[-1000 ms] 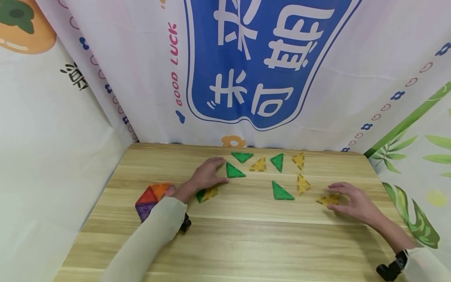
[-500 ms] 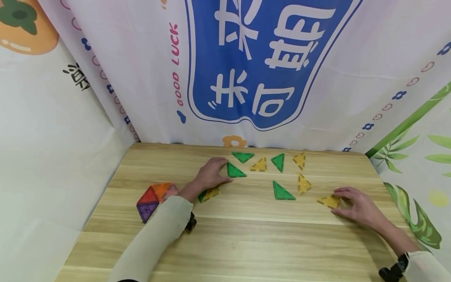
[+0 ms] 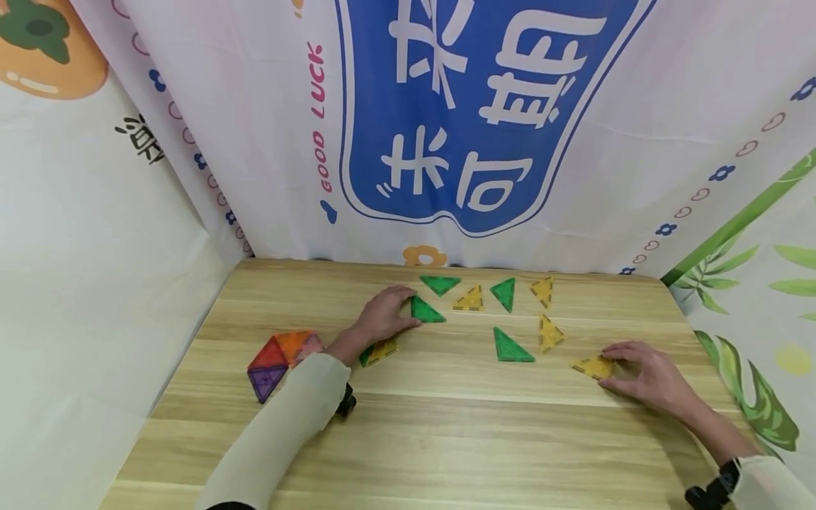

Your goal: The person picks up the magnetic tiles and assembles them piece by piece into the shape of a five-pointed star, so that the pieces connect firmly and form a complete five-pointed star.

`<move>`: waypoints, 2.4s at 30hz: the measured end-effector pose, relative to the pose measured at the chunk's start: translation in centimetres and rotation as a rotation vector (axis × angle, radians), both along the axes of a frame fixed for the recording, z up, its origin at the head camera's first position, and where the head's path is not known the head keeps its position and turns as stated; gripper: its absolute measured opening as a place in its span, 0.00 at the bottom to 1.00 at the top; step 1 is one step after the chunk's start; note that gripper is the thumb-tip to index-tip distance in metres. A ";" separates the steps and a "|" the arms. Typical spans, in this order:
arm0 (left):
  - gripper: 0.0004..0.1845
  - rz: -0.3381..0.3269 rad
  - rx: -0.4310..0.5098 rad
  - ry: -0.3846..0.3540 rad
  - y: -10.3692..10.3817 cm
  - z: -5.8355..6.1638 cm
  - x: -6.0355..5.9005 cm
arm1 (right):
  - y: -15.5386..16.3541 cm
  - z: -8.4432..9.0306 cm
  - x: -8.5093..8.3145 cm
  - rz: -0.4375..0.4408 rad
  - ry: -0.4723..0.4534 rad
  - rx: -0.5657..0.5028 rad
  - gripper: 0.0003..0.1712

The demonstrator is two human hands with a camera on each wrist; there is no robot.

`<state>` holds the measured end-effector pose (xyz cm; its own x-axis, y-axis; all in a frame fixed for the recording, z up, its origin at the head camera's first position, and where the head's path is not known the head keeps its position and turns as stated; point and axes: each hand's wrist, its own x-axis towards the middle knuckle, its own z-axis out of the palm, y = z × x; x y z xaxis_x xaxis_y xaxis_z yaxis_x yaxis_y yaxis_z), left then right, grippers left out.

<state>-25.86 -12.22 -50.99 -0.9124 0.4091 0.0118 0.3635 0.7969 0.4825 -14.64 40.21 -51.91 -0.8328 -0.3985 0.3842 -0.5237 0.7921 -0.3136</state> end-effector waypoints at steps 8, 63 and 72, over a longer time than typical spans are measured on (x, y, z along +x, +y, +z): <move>0.38 -0.018 0.069 -0.007 -1.0 0.3 0.5 | -2.7 1.4 -0.2 0.078 0.067 -0.049 0.32; 0.29 -0.486 0.004 -0.126 -1.1 1.5 -0.1 | -23.8 0.3 -10.0 0.545 -0.279 -0.001 0.22; 0.26 -0.468 0.021 -0.127 -1.1 1.6 0.2 | -24.6 -0.1 -9.6 0.545 -0.261 -0.071 0.17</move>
<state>-25.62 -13.34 -49.34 -0.6250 0.7771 -0.0747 0.6181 0.5510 0.5606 -24.28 15.62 -52.02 -0.5865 -0.7750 0.2354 -0.7464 0.4043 -0.5285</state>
